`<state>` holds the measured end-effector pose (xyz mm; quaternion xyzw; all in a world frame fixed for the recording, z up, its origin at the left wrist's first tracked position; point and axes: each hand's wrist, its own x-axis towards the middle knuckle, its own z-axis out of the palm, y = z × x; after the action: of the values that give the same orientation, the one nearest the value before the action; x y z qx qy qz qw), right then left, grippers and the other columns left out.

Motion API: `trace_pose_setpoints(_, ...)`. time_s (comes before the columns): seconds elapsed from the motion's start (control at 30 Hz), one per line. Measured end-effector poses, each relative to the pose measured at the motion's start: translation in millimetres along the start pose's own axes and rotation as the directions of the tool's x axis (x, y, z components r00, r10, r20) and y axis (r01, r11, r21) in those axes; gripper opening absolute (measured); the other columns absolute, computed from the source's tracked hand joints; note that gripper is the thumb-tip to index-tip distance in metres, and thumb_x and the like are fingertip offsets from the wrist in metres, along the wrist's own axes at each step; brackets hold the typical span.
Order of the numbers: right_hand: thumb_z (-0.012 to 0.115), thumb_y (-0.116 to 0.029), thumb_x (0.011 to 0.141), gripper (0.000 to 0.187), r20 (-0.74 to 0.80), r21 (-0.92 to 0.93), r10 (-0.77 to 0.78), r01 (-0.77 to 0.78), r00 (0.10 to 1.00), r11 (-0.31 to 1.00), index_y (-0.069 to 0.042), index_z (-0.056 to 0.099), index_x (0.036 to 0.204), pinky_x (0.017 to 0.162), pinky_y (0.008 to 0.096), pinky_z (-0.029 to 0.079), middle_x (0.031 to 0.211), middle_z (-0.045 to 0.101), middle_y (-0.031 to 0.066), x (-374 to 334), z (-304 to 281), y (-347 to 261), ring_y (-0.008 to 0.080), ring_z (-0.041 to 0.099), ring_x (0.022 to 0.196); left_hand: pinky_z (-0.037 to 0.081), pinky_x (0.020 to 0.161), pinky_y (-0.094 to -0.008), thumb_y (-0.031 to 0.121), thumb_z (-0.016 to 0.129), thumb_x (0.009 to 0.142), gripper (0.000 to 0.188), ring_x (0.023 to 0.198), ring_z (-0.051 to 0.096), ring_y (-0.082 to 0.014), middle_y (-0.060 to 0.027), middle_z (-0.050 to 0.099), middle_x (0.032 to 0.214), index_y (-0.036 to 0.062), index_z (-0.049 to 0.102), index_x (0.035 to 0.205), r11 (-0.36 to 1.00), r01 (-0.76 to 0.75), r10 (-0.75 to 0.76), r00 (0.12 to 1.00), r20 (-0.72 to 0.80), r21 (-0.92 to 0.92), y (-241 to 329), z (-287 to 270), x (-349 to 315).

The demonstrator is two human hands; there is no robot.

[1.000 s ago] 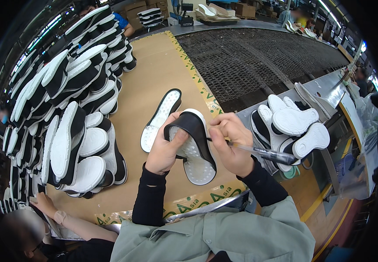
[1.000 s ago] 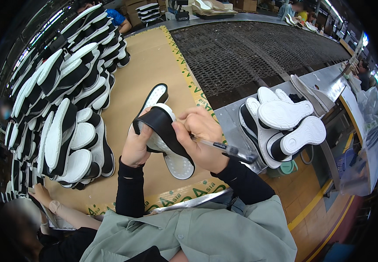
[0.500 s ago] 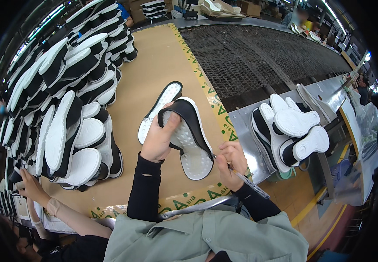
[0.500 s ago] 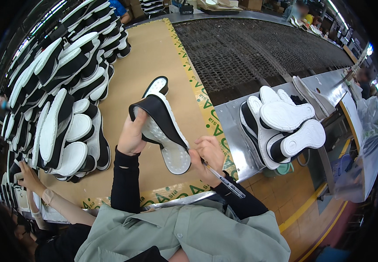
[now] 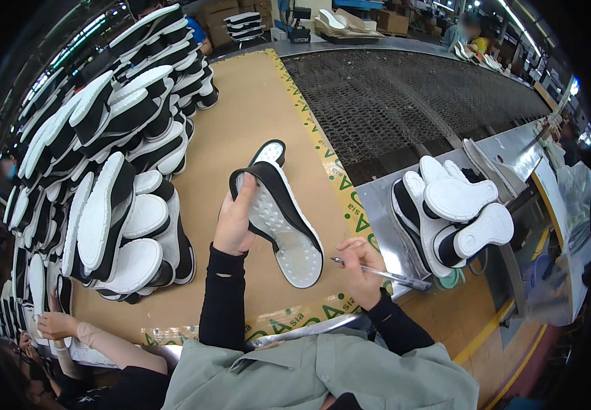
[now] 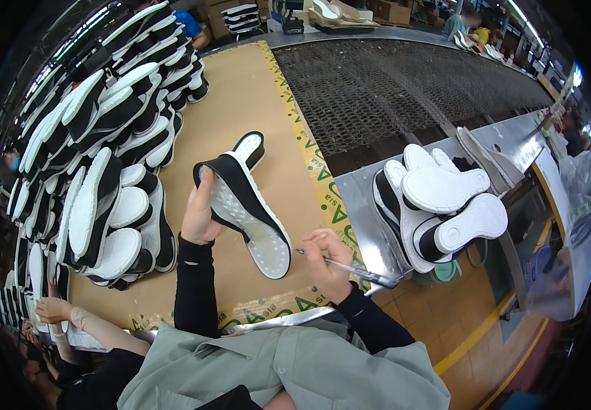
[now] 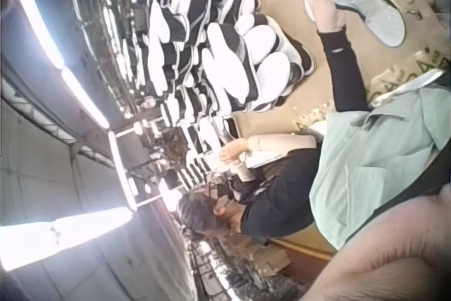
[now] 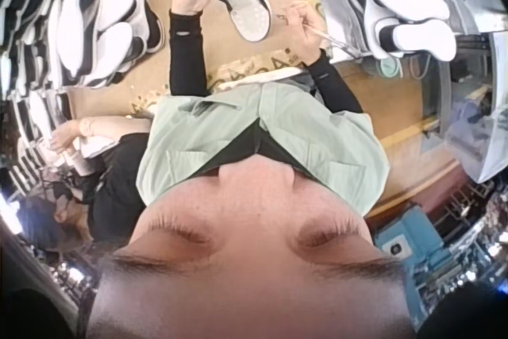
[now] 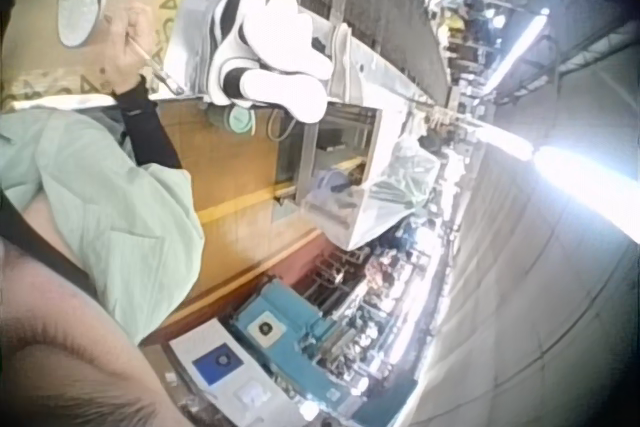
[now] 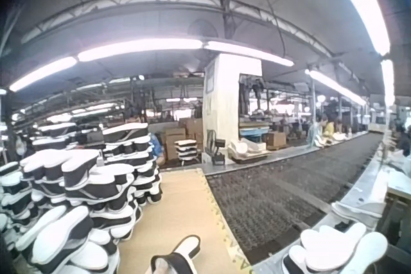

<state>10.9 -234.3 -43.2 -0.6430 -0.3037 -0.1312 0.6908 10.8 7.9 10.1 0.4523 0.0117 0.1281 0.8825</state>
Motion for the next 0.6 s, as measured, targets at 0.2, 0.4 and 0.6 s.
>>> trace_pose_setpoints(0.2, 0.05, -0.013, 0.102, 0.023, -0.209, 0.2, 0.301, -0.261, 0.93, 0.945, -0.004, 0.049, 0.08, 0.067, 0.024, 0.042, 0.077, 0.06, 0.005, -3.5, -31.1, 21.3, 0.0075, 0.05, 0.068, 0.05, 0.084, -0.0288, 0.019, 0.066, 0.093, 0.054, 0.099, 0.062, -0.013, -0.0078, 0.063, 0.111, -0.0017, 0.043, 0.138, 0.966, 0.03, -0.025, 0.999, -0.021, 0.258, -32.4, 10.2, 3.8)
trace_pose_setpoints(0.4, 0.052, -0.015, 0.101, 0.022, -0.174, 0.149, 0.379, -0.356, 0.909, 0.922, -0.004, 0.051, 0.082, 0.069, 0.0233, 0.043, 0.077, 0.059, 0.0037, -26.8, -40.5, 26.6, 0.0076, 0.053, 0.07, 0.048, 0.09, -0.0353, 0.035, 0.081, 0.074, 0.105, 0.102, 0.062, -0.0295, -0.0221, 0.06, 0.112, -0.0078, 0.02, 0.148, 0.481, -0.12, -0.115, 0.973, 0.198, 0.868, -75.2, -11.2, 0.8)
trace_pose_setpoints(0.6, 0.053, -0.012, 0.1, 0.015, -0.081, 0.137, 0.433, -0.42, 0.898, 0.897, 0.0, 0.058, 0.092, 0.074, 0.0244, 0.046, 0.077, 0.061, 0.0053, -33.3, -41.9, 25.3, 0.01, 0.058, 0.073, 0.05, 0.074, -0.0328, 0.023, 0.079, 0.075, 0.099, 0.085, 0.062, -0.0226, -0.0167, 0.06, 0.096, -0.0052, 0.019, 0.149, 0.403, 0.056, -0.291, 0.954, 0.07, 0.914, -66.3, -0.8, -3.6)
